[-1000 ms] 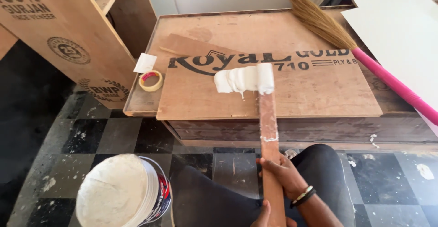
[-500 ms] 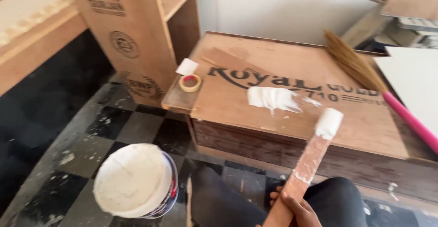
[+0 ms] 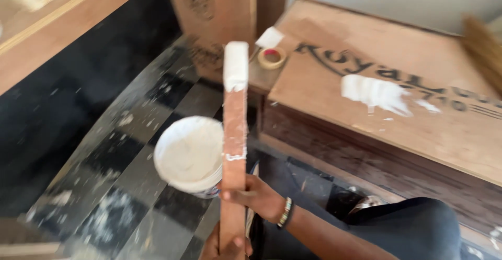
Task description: The recorder is applying white adhesive or glue to a wooden board as part of a furniture manufacturing process.
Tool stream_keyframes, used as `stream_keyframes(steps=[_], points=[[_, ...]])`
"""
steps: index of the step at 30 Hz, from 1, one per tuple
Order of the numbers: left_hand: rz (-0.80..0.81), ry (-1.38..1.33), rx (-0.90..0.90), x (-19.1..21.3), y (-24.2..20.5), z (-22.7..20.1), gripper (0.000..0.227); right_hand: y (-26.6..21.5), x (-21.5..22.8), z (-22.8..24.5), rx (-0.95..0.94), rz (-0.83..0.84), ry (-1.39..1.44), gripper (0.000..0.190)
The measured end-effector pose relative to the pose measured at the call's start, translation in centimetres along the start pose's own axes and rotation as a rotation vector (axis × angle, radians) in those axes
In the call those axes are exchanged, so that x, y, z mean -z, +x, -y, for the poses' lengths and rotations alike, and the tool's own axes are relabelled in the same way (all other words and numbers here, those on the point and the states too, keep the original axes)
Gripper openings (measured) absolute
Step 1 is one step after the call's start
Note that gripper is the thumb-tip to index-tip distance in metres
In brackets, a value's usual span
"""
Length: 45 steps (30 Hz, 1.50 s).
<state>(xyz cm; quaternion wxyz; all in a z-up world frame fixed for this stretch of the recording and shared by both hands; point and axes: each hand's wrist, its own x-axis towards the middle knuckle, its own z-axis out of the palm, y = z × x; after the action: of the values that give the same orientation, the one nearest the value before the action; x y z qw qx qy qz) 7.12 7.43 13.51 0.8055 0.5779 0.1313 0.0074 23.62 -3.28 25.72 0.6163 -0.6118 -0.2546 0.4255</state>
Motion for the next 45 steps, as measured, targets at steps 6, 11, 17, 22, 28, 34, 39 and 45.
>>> stream_keyframes(steps=[6,11,17,22,28,34,39,45], points=[[-0.217,-0.389,0.276,0.0,-5.2,-5.4,0.066,3.4,-2.0,-11.3,-0.305,0.203,0.100,0.053],[-0.364,-0.099,0.346,5.4,-1.7,-0.5,0.036,2.3,-0.4,-11.5,-0.395,0.225,0.167,0.049],[-0.312,-0.204,0.444,16.7,8.3,5.4,0.038,1.7,1.8,-11.0,-0.315,0.123,0.263,0.049],[-0.328,-0.337,0.528,20.3,13.2,5.6,0.037,-1.5,4.5,-7.8,-0.271,0.046,0.211,0.049],[-0.393,0.040,0.643,20.6,16.1,4.1,0.056,-9.4,13.6,-5.9,-0.259,-0.156,0.159,0.049],[-0.647,0.616,-0.325,5.4,23.9,-5.0,0.044,-7.2,24.7,4.0,-0.050,-0.431,-0.182,0.041],[-0.400,0.058,-0.117,-8.9,35.8,2.2,0.052,8.5,32.0,12.8,-0.019,-0.442,-0.556,0.032],[0.034,0.323,0.177,-13.7,41.2,9.0,0.044,32.0,47.3,11.0,0.204,-0.605,-1.168,0.051]])
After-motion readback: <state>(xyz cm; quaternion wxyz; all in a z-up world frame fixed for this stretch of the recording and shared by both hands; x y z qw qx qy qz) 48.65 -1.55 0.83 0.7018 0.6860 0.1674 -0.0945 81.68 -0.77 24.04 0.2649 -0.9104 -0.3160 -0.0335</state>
